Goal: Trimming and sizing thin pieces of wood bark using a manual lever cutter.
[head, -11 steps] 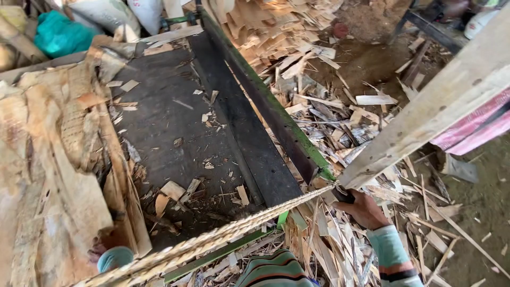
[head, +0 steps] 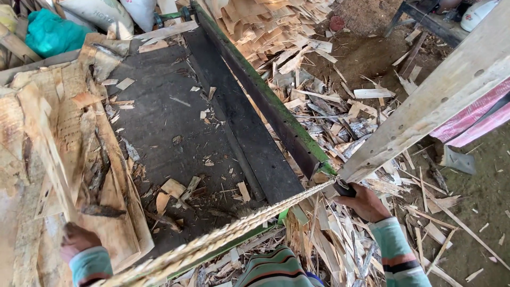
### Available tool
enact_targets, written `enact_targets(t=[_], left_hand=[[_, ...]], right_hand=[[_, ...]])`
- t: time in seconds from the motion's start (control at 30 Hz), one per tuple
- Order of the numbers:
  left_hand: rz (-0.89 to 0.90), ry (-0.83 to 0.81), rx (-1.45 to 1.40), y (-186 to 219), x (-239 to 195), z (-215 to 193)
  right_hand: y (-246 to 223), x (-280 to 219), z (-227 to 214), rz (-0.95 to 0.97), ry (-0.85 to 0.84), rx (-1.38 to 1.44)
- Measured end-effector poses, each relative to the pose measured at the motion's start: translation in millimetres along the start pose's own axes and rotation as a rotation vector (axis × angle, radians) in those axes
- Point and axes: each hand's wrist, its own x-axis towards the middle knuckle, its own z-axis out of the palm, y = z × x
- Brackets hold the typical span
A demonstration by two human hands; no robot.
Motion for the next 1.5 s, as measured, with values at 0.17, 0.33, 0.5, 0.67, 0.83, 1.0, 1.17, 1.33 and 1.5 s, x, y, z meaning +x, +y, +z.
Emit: enact_targets(t=[0.17,0.33,0.5,0.67,0.83,1.0,1.17,1.33,1.5], left_hand=[[0.063,0.184,-0.034,17,-13,-20],[-0.425,0.199,-0.678,19,-124,7],[-0.774,0.188,-2.019,147,-224,-83],[-0.907,-0.078,-1.524,216,-298,-90],[-0.917,-0.151,-1.531,226,-358,-44],[-1.15,-0.465,-1.594,219,-324,-88],[-1.093,-0.983,-1.446,209,-273,-84],[-0.557,-0.781,-1.675,210,-289,54],[-0.321,-0.691,-1.455,252,-260,-98]], right_hand=[[33,16,5,-0.207,-0.006,0.073],[50,28,-1,0.067,-0.087,0.238],[18,25,0,0.093,-0.077,0.006],[16,25,-5,0.155,-0.104,-0.079],[13,13,-1,0.03,-0.102,0.001],[11,13,-4,0.032,-0.129,-0.022],[13,16,-3,0.06,-0.156,0.02],[11,16,-3,0.059,-0.148,0.019],[12,15,-4,0.077,-0.176,0.099]])
